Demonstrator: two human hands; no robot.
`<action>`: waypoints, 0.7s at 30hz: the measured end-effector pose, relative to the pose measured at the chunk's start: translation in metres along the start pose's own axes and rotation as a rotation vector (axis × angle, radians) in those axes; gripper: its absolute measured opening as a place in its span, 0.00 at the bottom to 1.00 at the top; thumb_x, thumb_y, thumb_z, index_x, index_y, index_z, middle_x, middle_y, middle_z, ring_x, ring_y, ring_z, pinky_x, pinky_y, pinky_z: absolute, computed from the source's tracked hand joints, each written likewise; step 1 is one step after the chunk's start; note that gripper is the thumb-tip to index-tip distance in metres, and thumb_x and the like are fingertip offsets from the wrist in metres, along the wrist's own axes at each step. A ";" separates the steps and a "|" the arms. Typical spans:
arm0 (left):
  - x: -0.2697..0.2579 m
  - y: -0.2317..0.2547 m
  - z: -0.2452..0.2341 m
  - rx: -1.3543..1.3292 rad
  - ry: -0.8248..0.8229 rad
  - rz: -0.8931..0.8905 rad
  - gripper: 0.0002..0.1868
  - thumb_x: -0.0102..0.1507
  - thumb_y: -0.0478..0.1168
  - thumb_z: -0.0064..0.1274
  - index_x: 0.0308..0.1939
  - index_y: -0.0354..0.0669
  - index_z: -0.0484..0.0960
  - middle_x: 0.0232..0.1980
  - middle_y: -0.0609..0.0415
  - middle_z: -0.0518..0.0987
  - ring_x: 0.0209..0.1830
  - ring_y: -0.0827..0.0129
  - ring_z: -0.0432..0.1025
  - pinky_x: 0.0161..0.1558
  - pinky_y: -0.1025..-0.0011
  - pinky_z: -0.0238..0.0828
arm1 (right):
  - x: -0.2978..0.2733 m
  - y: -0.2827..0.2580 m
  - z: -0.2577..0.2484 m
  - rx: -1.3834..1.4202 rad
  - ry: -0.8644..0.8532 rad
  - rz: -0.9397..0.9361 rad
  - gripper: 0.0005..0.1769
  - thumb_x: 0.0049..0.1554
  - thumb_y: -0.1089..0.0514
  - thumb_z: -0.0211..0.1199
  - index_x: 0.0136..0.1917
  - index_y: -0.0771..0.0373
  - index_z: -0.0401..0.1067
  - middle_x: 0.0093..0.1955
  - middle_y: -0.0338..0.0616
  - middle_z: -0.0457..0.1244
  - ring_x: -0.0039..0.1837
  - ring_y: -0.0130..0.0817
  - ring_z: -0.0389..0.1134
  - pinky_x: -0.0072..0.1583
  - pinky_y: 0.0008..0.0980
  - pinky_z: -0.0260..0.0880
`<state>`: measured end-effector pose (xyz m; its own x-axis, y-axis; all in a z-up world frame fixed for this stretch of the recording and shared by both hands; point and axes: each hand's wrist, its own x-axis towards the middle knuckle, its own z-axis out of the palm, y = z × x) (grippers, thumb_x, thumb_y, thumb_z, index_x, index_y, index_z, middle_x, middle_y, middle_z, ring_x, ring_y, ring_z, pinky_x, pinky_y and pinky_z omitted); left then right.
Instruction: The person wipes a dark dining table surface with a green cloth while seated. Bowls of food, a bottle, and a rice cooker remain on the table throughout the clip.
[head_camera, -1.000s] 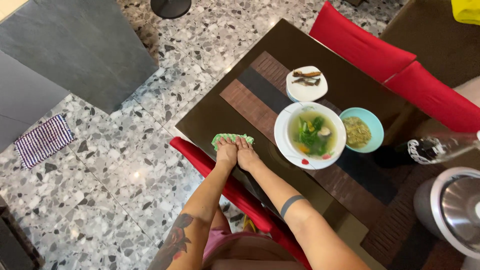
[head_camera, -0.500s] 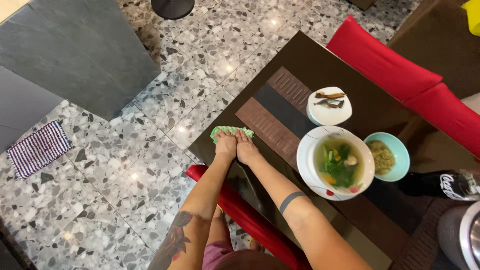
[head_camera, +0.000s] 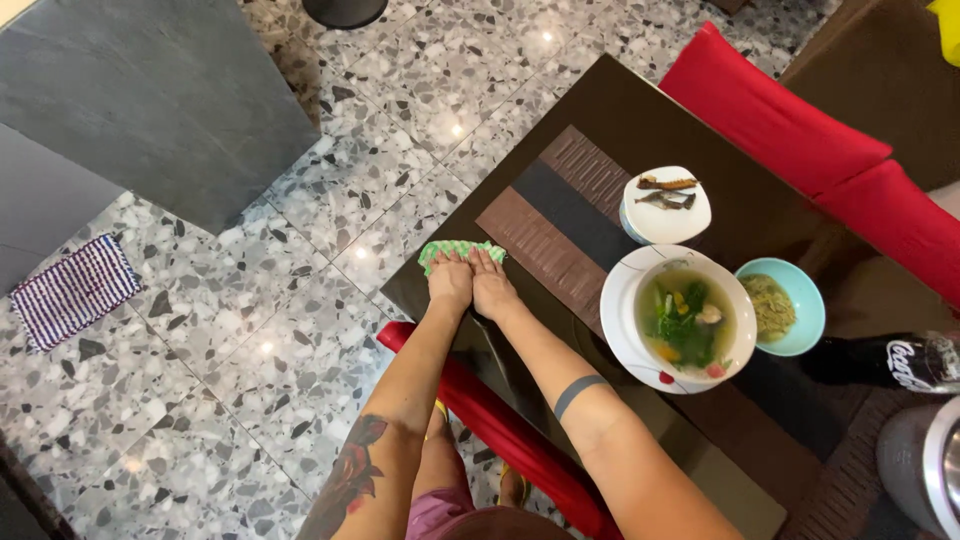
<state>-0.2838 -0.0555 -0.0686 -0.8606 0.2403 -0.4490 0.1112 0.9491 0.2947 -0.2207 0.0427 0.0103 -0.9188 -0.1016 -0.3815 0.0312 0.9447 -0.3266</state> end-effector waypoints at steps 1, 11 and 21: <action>-0.012 0.002 -0.003 0.001 0.002 0.001 0.32 0.78 0.50 0.18 0.77 0.28 0.57 0.78 0.20 0.54 0.77 0.24 0.50 0.61 0.29 0.62 | -0.006 0.000 0.005 0.001 0.002 0.000 0.55 0.47 0.70 0.52 0.83 0.73 0.32 0.86 0.58 0.34 0.86 0.47 0.32 0.81 0.48 0.39; -0.129 0.026 0.007 -0.083 0.039 -0.044 0.33 0.76 0.49 0.18 0.76 0.29 0.62 0.77 0.23 0.58 0.74 0.27 0.54 0.60 0.34 0.66 | -0.095 0.008 0.040 -0.075 0.006 -0.083 0.52 0.48 0.69 0.54 0.82 0.73 0.38 0.87 0.53 0.35 0.86 0.45 0.34 0.81 0.47 0.43; -0.213 0.085 0.071 0.074 0.016 0.033 0.34 0.76 0.49 0.16 0.71 0.26 0.67 0.72 0.21 0.64 0.68 0.25 0.60 0.54 0.35 0.68 | -0.193 0.064 0.090 -0.006 0.069 -0.135 0.51 0.48 0.67 0.55 0.82 0.72 0.41 0.87 0.46 0.35 0.87 0.41 0.32 0.81 0.46 0.43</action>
<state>-0.0563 -0.0120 -0.0077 -0.8635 0.2690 -0.4266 0.1757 0.9533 0.2455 -0.0063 0.0947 -0.0146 -0.9392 -0.2063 -0.2744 -0.0967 0.9259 -0.3652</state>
